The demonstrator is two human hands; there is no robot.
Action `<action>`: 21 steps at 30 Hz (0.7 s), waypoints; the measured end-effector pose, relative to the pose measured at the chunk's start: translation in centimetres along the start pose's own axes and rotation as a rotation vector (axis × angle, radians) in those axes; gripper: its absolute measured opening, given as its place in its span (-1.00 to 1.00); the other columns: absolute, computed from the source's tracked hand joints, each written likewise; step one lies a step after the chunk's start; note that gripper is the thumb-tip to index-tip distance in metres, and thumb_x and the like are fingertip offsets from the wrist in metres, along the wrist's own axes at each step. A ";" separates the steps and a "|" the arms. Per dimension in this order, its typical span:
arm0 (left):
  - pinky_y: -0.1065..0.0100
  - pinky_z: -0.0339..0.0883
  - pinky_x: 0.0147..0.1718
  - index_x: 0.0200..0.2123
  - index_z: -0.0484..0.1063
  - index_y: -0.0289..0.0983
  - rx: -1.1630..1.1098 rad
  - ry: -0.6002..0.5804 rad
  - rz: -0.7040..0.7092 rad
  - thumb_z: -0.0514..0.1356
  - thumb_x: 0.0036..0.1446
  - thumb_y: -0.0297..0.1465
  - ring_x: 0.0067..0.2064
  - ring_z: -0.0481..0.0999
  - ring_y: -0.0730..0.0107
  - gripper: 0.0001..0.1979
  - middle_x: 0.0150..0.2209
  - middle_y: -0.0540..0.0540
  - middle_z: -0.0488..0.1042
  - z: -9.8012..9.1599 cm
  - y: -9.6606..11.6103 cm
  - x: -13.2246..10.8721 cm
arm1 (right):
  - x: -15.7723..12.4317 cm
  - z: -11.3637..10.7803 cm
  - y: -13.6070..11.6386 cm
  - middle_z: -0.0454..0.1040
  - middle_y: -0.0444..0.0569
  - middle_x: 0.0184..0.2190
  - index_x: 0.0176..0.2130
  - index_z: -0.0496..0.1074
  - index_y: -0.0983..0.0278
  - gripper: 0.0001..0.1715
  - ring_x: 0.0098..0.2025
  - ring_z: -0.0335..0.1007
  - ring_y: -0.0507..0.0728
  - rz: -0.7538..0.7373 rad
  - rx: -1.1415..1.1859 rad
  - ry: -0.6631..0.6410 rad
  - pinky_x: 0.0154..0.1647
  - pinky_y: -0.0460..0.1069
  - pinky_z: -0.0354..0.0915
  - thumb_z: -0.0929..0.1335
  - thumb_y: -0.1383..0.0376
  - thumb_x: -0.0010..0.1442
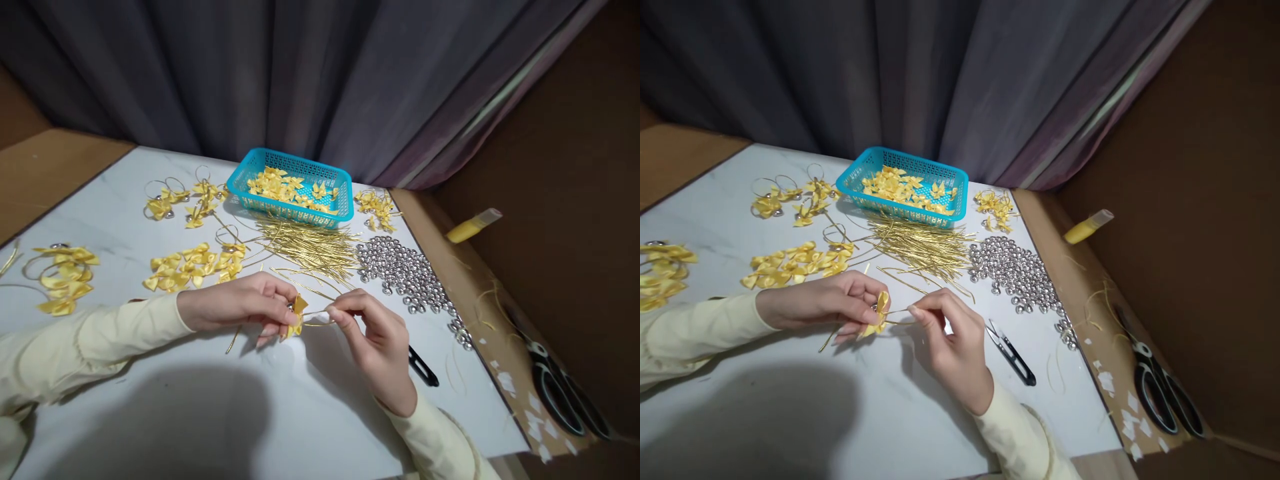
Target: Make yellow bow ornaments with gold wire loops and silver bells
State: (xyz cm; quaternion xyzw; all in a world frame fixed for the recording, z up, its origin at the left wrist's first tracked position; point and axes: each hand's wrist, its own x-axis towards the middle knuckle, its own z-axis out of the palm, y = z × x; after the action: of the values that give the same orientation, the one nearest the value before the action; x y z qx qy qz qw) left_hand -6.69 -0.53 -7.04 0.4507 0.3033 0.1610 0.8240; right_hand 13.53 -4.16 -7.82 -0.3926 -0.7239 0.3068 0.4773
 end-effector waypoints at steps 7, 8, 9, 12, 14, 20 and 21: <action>0.51 0.25 -0.60 -0.45 0.38 -0.39 0.055 0.025 -0.007 0.23 0.03 -0.43 -0.63 0.31 0.59 -0.87 -0.61 0.02 0.39 0.3 -0.1 -0.1 | 0.2 -0.1 0.1 0.41 -0.06 -0.44 -0.34 0.37 0.33 -0.89 -0.39 0.29 0.02 -0.059 -0.024 -0.109 -0.39 -0.05 0.23 0.31 0.50 0.15; 0.51 0.25 -0.60 -0.45 0.38 -0.39 0.051 0.016 -0.005 0.23 0.03 -0.43 -0.62 0.31 0.59 -0.88 -0.60 0.01 0.40 0.3 -0.1 -0.1 | 0.2 -0.1 0.1 0.42 -0.04 -0.42 -0.33 0.38 0.33 -0.89 -0.37 0.29 0.02 -0.082 -0.032 -0.126 -0.37 -0.04 0.23 0.31 0.51 0.14; 0.51 0.25 -0.59 -0.43 0.37 -0.38 0.040 0.009 0.001 0.23 0.03 -0.44 -0.62 0.31 0.59 -0.89 -0.57 0.01 0.42 0.3 -0.1 -0.1 | 0.2 -0.2 0.0 0.43 -0.04 -0.41 -0.32 0.39 0.34 -0.89 -0.36 0.30 0.03 -0.105 -0.036 -0.138 -0.35 -0.03 0.24 0.32 0.51 0.14; 0.52 0.23 -0.59 -0.35 0.31 -0.32 0.019 0.010 0.029 0.22 0.04 -0.47 -0.59 0.33 0.59 -0.88 -0.52 0.03 0.44 0.2 -0.2 0.0 | 0.3 -0.2 -0.2 0.44 -0.05 -0.46 -0.34 0.40 0.33 -0.91 -0.39 0.29 0.03 -0.115 -0.029 -0.154 -0.37 -0.03 0.23 0.32 0.48 0.14; 0.53 0.21 -0.59 -0.32 0.28 -0.29 0.034 0.015 0.051 0.22 0.05 -0.47 -0.59 0.35 0.59 -0.85 -0.51 0.05 0.44 0.1 -0.2 0.0 | 0.4 -0.3 -0.4 0.41 -0.08 -0.53 -0.42 0.39 0.31 -0.87 -0.45 0.26 0.03 -0.057 -0.026 -0.145 -0.41 -0.03 0.22 0.31 0.43 0.17; 0.55 0.21 -0.57 -0.18 0.26 -0.24 0.162 -0.004 0.115 0.18 0.09 -0.48 -0.57 0.36 0.61 -0.79 -0.47 0.08 0.44 0.1 -0.2 -0.2 | 0.6 -0.4 -0.7 0.34 -0.19 -0.71 -0.38 0.38 0.31 -0.79 -0.66 0.23 -0.04 0.285 0.036 -0.222 -0.61 -0.12 0.16 0.26 0.25 0.22; 0.55 0.21 -0.56 -0.20 0.26 -0.24 0.188 0.005 0.123 0.18 0.09 -0.48 -0.56 0.37 0.61 -0.81 -0.47 0.09 0.43 0.1 -0.2 -0.3 | 0.6 -0.5 -0.7 0.29 -0.23 -0.75 -0.36 0.39 0.31 -0.77 -0.72 0.17 -0.05 0.334 0.053 -0.257 -0.67 -0.13 0.11 0.25 0.22 0.23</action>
State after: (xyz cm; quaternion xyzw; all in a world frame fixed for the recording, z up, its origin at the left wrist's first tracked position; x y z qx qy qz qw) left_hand -6.84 -0.88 -7.09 0.5432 0.2908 0.1835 0.7659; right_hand 13.60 -3.96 -6.77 -0.4521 -0.6952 0.4481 0.3339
